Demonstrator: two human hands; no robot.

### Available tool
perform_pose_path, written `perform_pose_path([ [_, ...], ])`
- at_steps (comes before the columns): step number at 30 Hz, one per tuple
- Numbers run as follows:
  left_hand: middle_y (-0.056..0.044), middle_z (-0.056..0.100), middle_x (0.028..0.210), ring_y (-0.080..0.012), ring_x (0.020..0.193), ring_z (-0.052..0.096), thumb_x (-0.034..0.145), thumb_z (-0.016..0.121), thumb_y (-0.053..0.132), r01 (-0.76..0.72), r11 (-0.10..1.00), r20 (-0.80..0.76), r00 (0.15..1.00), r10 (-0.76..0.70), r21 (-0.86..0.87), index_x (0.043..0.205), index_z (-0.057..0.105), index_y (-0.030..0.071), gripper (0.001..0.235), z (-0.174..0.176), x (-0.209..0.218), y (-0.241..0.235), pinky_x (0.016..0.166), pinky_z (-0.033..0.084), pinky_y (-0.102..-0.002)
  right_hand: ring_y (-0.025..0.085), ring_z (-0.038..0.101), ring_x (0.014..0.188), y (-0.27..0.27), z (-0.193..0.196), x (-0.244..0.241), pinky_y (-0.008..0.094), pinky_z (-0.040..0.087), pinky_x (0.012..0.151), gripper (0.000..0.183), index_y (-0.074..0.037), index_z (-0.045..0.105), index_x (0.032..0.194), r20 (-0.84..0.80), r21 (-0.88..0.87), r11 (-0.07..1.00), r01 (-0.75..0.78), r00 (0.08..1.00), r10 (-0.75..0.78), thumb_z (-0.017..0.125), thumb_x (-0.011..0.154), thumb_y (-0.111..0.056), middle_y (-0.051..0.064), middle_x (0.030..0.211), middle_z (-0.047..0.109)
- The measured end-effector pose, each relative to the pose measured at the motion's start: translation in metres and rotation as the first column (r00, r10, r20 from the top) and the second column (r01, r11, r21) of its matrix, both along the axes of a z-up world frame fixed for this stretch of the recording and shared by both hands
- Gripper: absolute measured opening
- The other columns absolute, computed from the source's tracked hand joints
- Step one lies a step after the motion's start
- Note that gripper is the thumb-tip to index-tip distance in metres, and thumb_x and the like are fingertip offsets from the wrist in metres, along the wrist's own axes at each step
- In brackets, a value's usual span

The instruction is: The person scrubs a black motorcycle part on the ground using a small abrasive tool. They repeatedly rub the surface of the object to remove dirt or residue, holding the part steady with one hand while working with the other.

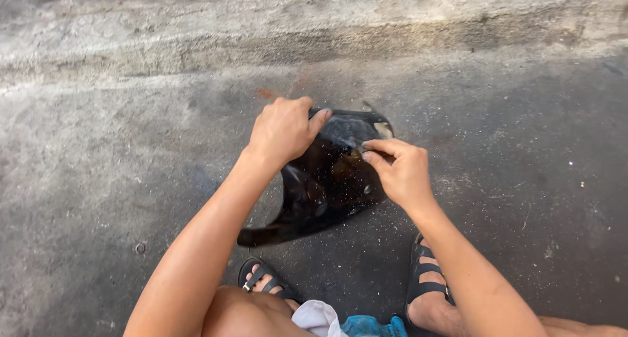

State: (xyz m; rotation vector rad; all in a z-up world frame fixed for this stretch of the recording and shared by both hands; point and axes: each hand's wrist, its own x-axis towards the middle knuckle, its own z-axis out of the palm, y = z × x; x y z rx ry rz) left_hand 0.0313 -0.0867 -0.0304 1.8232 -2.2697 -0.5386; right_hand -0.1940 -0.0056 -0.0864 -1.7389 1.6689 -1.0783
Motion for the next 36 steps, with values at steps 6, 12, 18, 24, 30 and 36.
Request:
perform_pose_path([
  [6, -0.028, 0.069, 0.084, -0.0538, 0.087, 0.071, 0.099, 0.054, 0.052, 0.007, 1.0, -0.016, 1.0, -0.007, 0.01, 0.102, 0.073, 0.002, 0.053, -0.001, -0.001, 0.012, 0.072, 0.059, -0.061, 0.026, 0.076, 0.084, -0.005, -0.006, 0.01, 0.033, 0.061, 0.065, 0.016, -0.013, 0.083, 0.098, 0.063, -0.011, 0.999, 0.03, 0.998, -0.029, 0.082, 0.082, -0.008, 0.01, 0.085, 0.078],
  [12, -0.027, 0.071, 0.085, -0.052, 0.088, 0.072, 0.098, 0.055, 0.054, 0.031, 0.999, -0.009, 0.999, -0.03, 0.013, 0.105, 0.074, 0.006, 0.052, 0.003, -0.002, 0.019, 0.072, 0.06, -0.06, 0.027, 0.074, 0.079, -0.001, -0.001, 0.011, 0.033, 0.06, 0.061, 0.016, -0.011, 0.082, 0.1, -0.073, 0.026, 0.999, 0.032, 0.997, -0.03, 0.073, 0.088, -0.005, 0.01, 0.083, 0.076],
  [18, -0.027, 0.068, 0.076, -0.0535, 0.082, 0.072, 0.097, 0.057, 0.052, 0.052, 0.998, -0.033, 0.998, -0.053, -0.029, 0.094, 0.073, 0.004, 0.051, 0.001, -0.008, 0.02, 0.068, 0.059, -0.059, 0.028, 0.075, 0.089, 0.005, -0.004, 0.026, 0.035, 0.06, 0.075, 0.017, -0.013, 0.08, 0.099, -0.016, -0.126, 0.991, -0.039, 0.999, 0.038, 0.071, 0.089, -0.002, 0.006, 0.09, 0.078],
  [24, -0.026, 0.068, 0.076, -0.0526, 0.083, 0.072, 0.097, 0.058, 0.05, 0.043, 0.998, -0.057, 0.997, -0.045, -0.038, 0.092, 0.073, 0.005, 0.048, 0.001, -0.009, 0.02, 0.069, 0.059, -0.058, 0.028, 0.075, 0.092, -0.007, -0.013, 0.008, 0.037, 0.06, 0.078, 0.015, -0.014, 0.08, 0.098, -0.013, -0.109, 0.993, -0.047, 0.999, 0.046, 0.074, 0.089, -0.004, 0.005, 0.089, 0.079],
  [30, -0.026, 0.067, 0.074, -0.0529, 0.083, 0.072, 0.098, 0.057, 0.05, 0.056, 0.997, -0.059, 0.997, -0.059, -0.047, 0.091, 0.073, 0.006, 0.047, 0.002, -0.01, 0.02, 0.068, 0.059, -0.058, 0.03, 0.076, 0.091, -0.003, -0.003, 0.014, 0.038, 0.059, 0.08, 0.016, -0.011, 0.08, 0.096, 0.045, -0.151, 0.979, -0.139, 0.988, 0.147, 0.072, 0.09, 0.001, 0.009, 0.091, 0.079],
  [36, -0.026, 0.066, 0.073, -0.0535, 0.082, 0.071, 0.097, 0.058, 0.052, 0.053, 0.996, -0.043, 0.997, -0.056, -0.071, 0.088, 0.072, 0.005, 0.049, 0.0, -0.011, 0.021, 0.068, 0.059, -0.058, 0.031, 0.076, 0.093, -0.001, -0.004, 0.02, 0.038, 0.059, 0.08, 0.014, -0.012, 0.08, 0.096, 0.036, -0.158, 0.974, -0.163, 0.985, 0.17, 0.072, 0.09, -0.001, 0.008, 0.09, 0.079],
])
